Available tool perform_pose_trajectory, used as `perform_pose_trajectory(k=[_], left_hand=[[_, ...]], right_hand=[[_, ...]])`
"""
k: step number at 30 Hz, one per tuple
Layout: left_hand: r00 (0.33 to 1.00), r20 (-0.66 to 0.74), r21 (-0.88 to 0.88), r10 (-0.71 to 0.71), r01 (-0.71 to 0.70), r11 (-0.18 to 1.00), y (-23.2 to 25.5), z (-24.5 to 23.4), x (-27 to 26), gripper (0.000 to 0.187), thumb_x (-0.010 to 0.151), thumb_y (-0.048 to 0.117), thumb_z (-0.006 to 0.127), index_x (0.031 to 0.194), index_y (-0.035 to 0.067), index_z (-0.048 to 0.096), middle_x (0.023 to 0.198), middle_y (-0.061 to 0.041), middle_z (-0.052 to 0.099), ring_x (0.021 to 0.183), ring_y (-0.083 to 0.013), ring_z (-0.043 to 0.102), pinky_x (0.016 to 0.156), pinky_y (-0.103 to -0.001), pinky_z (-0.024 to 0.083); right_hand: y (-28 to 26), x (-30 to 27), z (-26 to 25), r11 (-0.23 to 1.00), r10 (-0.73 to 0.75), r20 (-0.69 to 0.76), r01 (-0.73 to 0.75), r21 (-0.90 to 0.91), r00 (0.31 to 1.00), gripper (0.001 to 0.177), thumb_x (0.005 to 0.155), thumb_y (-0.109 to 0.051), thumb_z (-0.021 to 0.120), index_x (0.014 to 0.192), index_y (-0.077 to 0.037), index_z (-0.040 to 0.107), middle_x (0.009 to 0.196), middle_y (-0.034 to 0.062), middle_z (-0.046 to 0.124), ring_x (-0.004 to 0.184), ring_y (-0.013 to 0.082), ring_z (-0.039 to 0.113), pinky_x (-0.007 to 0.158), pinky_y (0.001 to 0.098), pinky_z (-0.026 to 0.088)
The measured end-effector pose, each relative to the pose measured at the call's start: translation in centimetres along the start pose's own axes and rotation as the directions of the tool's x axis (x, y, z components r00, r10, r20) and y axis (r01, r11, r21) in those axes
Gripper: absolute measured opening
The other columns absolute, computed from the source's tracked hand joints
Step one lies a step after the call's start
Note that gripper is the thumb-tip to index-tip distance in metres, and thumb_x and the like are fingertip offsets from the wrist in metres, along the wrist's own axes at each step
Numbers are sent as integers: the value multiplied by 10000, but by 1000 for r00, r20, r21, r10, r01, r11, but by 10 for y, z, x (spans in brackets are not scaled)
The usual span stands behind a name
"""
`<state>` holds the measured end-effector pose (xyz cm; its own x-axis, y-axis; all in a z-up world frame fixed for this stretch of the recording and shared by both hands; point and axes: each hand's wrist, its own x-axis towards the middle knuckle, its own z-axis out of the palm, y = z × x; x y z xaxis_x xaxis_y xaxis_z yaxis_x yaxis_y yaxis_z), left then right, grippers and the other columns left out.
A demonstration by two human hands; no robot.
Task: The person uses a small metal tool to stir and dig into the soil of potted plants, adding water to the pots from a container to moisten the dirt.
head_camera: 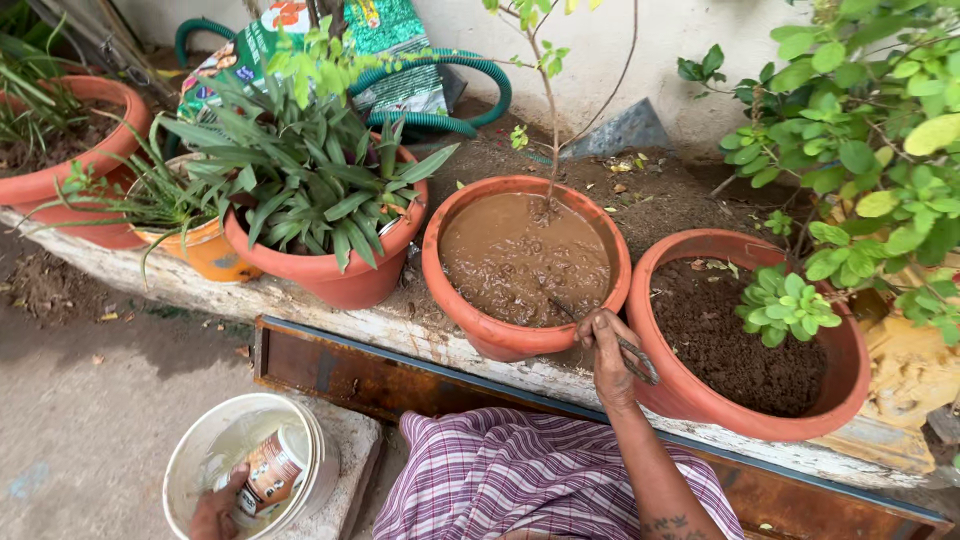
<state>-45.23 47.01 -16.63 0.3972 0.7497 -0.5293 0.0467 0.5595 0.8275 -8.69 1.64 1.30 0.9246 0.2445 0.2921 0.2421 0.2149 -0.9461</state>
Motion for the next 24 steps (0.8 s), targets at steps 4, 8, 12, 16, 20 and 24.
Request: perform_pose_trajectory(k=[4,8,12,16,20,24], left_hand=[[328,704,435,631,-900,-18,-5,-21,0,389,792,78,754,1179,37,761,1197,-153,741,1191,-329,700,1082,-510,491],[862,388,313,328,-458,832,-10,-12,14,392,868,7,755,1223,-147,694,1283,-267,713,1228,-330,655,1102,-457,453],[986,36,49,-162,160,986,-9,7,26,417,940,31,671,1335,-89,616,1279,-306,633,1189,-450,595,1049,-620,450],[988,-48,205,-150,157,966,-3,25,27,368,957,65,661,1305,-48,621,1217,-289,647,1141,-438,616,1009,-603,471],[991,-105,502,-78,121,856,4,38,25,320,973,99,651,1274,-8,626,1155,-271,660,1092,-427,637,970,-586,491],[991,-72,938,116,27,347,26,45,25,273,990,134,641,1244,32,631,1093,-254,674,1044,-415,658,931,-569,512]], right_hand=[[-10,-1,0,999,-2,13,2,-36,1000,438,1115,-385,488,882,-25,583,810,52,528,806,138,488,788,317,444],[-16,-6,-3,994,-24,79,32,-103,997,453,1096,-412,472,898,-28,608,827,49,571,824,144,530,822,330,472],[-16,0,-9,996,-9,87,17,-89,996,453,1094,-409,472,898,-23,606,823,61,584,816,158,546,827,355,494],[-14,2,-14,992,-14,78,23,-123,997,468,1103,-409,467,889,-21,618,806,67,590,810,159,557,836,357,497],[-12,2,-16,998,0,90,6,-59,996,426,1098,-379,490,905,-19,613,839,66,594,823,158,554,836,353,495],[-11,3,-21,1000,19,100,-18,-15,995,396,1078,-352,506,931,-7,632,880,70,600,844,157,569,834,349,498]])
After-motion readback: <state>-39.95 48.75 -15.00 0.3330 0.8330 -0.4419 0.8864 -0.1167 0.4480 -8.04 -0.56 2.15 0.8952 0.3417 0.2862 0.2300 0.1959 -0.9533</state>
